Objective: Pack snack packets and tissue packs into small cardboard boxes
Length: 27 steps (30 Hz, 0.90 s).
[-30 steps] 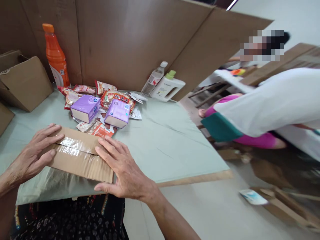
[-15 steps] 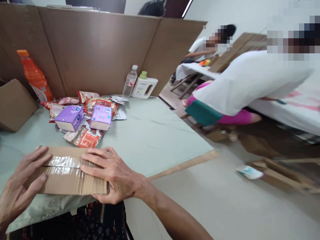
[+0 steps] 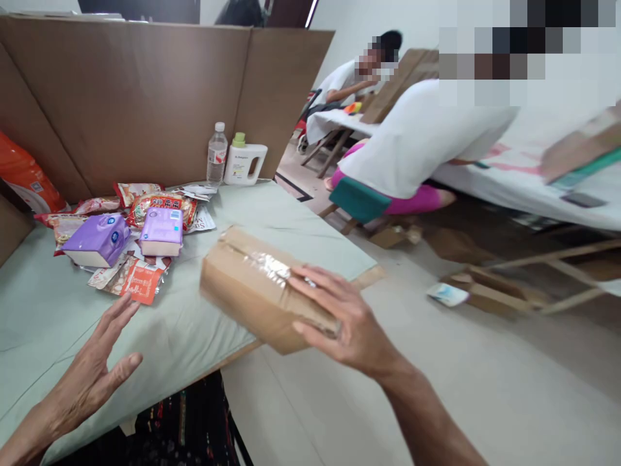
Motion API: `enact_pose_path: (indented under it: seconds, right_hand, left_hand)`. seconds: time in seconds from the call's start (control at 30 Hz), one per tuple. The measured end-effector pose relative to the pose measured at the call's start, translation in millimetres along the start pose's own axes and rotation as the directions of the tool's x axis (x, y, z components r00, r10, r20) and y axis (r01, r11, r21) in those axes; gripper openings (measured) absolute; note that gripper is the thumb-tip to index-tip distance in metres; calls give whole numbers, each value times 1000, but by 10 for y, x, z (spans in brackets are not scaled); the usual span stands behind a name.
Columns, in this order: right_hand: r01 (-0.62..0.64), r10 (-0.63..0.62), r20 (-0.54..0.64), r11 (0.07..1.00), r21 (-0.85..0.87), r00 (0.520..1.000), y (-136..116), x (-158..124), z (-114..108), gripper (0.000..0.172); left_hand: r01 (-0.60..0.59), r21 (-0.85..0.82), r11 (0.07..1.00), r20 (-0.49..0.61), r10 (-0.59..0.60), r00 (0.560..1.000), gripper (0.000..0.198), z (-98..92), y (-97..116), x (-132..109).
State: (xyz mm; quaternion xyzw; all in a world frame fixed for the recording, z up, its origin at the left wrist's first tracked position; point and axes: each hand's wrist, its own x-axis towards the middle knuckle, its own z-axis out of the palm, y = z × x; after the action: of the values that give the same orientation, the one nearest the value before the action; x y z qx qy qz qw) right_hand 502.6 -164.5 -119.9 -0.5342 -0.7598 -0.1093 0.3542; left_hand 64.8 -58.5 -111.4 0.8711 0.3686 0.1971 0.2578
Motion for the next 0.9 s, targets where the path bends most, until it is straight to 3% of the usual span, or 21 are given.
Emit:
enact_pose_path:
  seconds: [0.1,0.17,0.33,0.53,0.73,0.9]
  right_hand:
    - [-114,105,-120,991,-69,987,587,-109,-35,50]
    - [-211,193,-154,972,-107,969,899,-108,-14,42]
    - [-401,390,-92,894,-202,916,1307,179,150,46]
    - [-592,598,-69,760,-269,799,1711,725,402,50]
    - [-666,678,-79,682,-304,731,2152,1237,635,51]
    - [-681,702,-62,660,-318,709,2445,1539,806,56]
  left_hand:
    - [61,31,998,40,-62,997,57,85,-253,-53]
    - [48,136,990,9,-50,999,53,154,-460,-106]
    - [-24,400,916,-109,73,991,44,355,-846,-165]
    - [-113,571,813,-147,236,960,37,496,-802,-76]
    - [-155,601,784,-128,285,950,35,458,-737,-39]
    - [-158,601,784,-118,282,952,34,449,-720,-23]
